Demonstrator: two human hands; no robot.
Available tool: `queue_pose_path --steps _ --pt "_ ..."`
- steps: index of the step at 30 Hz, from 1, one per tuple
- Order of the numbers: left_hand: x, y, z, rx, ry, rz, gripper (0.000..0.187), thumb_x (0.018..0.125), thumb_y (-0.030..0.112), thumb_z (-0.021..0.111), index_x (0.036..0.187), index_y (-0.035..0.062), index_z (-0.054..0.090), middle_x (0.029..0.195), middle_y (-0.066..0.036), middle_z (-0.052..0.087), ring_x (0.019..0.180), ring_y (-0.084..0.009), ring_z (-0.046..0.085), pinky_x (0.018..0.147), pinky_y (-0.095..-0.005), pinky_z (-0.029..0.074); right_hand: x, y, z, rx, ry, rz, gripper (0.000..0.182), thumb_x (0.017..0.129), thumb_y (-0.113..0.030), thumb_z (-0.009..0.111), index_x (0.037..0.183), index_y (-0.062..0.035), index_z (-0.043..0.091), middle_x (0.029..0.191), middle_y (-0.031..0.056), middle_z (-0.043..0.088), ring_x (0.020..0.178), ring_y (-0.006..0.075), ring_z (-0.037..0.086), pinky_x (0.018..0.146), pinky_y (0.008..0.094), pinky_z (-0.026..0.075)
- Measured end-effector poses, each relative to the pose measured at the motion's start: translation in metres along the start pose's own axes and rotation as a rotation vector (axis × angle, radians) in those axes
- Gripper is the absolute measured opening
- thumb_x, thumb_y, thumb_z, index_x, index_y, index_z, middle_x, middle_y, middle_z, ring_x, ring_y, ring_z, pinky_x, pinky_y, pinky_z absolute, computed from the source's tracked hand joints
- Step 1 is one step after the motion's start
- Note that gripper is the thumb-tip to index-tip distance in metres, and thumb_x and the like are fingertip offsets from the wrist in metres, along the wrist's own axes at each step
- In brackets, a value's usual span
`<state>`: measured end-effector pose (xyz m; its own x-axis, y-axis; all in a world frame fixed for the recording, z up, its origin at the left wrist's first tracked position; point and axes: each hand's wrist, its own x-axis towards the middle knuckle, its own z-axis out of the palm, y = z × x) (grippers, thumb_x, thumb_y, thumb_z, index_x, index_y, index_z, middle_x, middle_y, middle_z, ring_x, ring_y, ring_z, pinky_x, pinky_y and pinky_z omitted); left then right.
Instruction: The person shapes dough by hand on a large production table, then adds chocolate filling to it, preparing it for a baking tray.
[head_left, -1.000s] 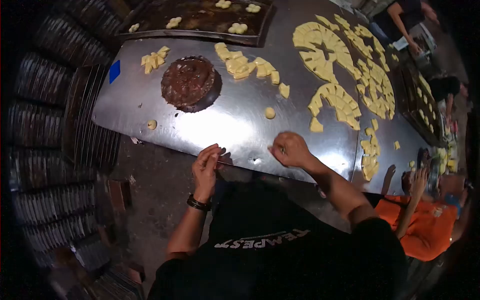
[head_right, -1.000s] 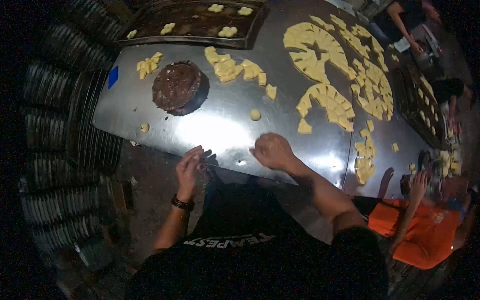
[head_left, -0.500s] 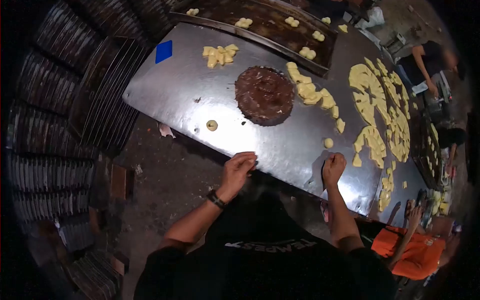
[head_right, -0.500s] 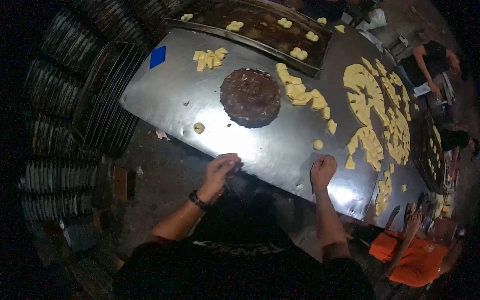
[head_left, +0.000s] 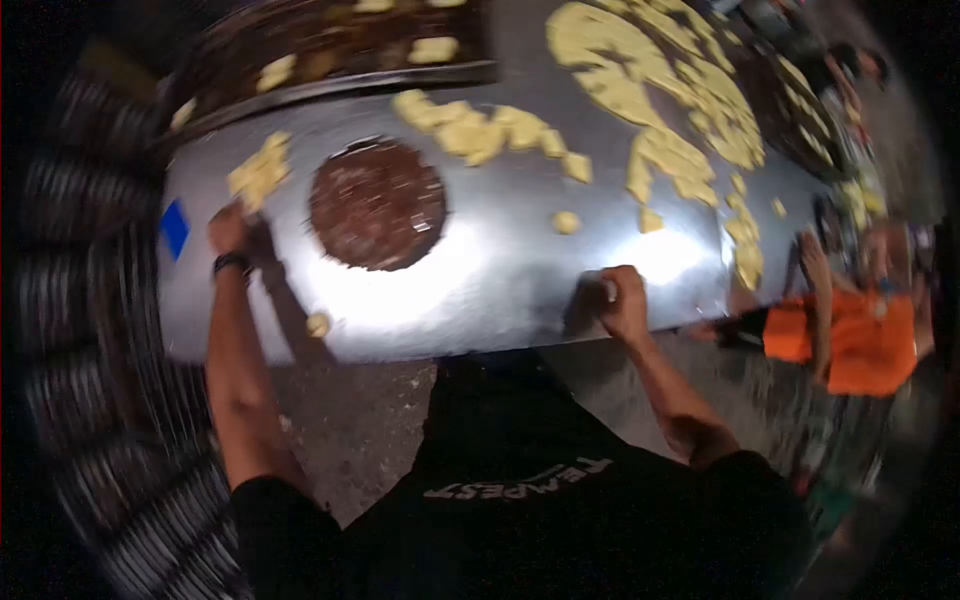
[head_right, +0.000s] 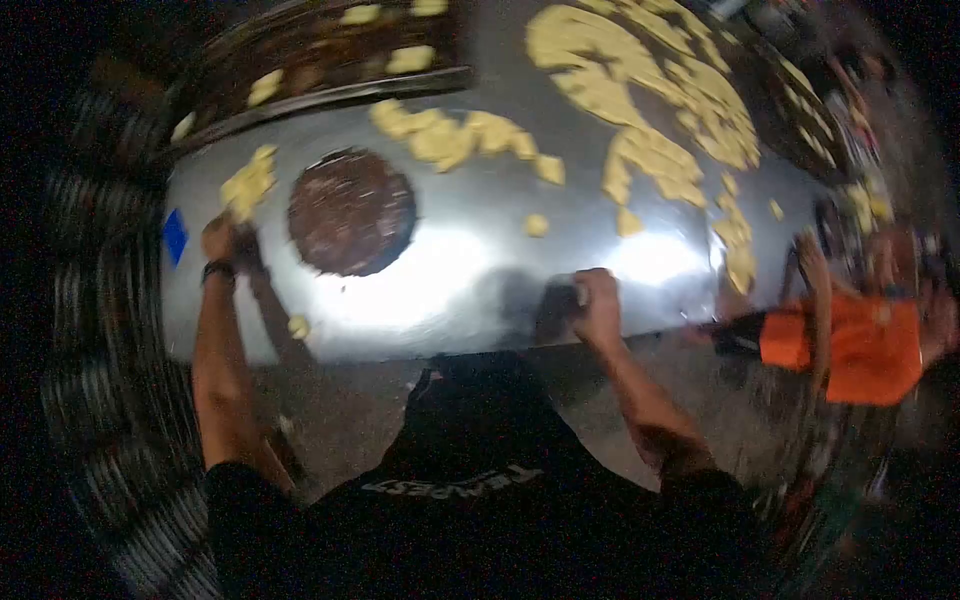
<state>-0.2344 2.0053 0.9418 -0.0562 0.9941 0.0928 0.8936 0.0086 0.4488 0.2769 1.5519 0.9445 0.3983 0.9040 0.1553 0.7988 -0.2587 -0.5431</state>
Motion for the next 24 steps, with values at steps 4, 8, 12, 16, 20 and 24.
queue_pose_path --steps 4,8,12,16,20,24 --pt "0.015 0.006 0.015 0.270 0.051 0.249 0.046 0.083 0.042 0.054 0.102 0.0024 0.068 0.095 -0.021 0.067 0.091 -0.0345 0.065 0.081 -0.0400 0.048 0.048 -0.026 -0.050 0.671 -0.367 0.734 0.031 0.076 -0.026 0.075 0.087 0.0011 0.066 0.086 0.0107 0.066 0.078 0.0156 0.059 0.070 0.0311 0.048" --pt "0.017 0.002 0.042 -0.182 0.134 -0.100 0.033 0.081 0.034 0.064 0.081 0.0010 0.065 0.077 -0.014 0.067 0.071 -0.0269 0.063 0.071 -0.0352 0.049 0.120 -0.015 -0.022 0.469 -0.091 0.293 0.024 0.081 -0.021 0.070 0.090 -0.0002 0.063 0.076 0.0064 0.062 0.076 0.0130 0.058 0.070 0.0285 0.047" --pt "-0.016 -0.015 0.006 -0.737 0.143 -0.231 0.020 0.081 0.016 0.071 0.084 0.0051 0.054 0.076 -0.005 0.061 0.062 -0.0159 0.057 0.065 -0.0305 0.049 0.155 -0.006 -0.003 0.235 -0.456 -0.051 0.028 0.084 -0.030 0.063 0.086 -0.0029 0.064 0.086 0.0141 0.064 0.075 0.0296 0.062 0.071 0.0393 0.048" --pt "-0.100 0.048 -0.078 -1.118 0.117 -0.319 0.032 0.088 0.019 0.062 0.115 0.0041 0.053 0.112 -0.012 0.057 0.104 -0.0221 0.057 0.083 -0.0324 0.049 0.174 -0.038 -0.039 0.297 -0.619 0.146 0.041 0.091 -0.028 0.055 0.116 0.0050 0.055 0.098 0.0211 0.064 0.095 0.0244 0.063 0.081 0.0346 0.048" --pt "-0.170 0.112 -0.106 -1.402 0.079 -0.233 0.027 0.095 0.034 0.051 0.106 0.0103 0.055 0.099 -0.002 0.058 0.086 -0.0124 0.054 0.073 -0.0273 0.045 0.160 -0.090 -0.028 0.641 -0.362 -0.027 0.028 0.086 -0.015 0.063 0.108 0.0008 0.061 0.114 0.0151 0.061 0.097 0.0219 0.062 0.081 0.0324 0.051" --pt "-0.222 0.192 -0.087 -1.509 0.297 -0.277 0.036 0.097 0.043 0.041 0.086 0.0119 0.054 0.078 -0.003 0.058 0.067 -0.0132 0.054 0.058 -0.0255 0.044 0.117 -0.204 0.007 1.061 -0.671 -0.160 0.047 0.088 -0.006 0.059 0.131 -0.0019 0.041 0.122 0.0117 0.052 0.097 0.0137 0.058 0.082 0.0267 0.050"
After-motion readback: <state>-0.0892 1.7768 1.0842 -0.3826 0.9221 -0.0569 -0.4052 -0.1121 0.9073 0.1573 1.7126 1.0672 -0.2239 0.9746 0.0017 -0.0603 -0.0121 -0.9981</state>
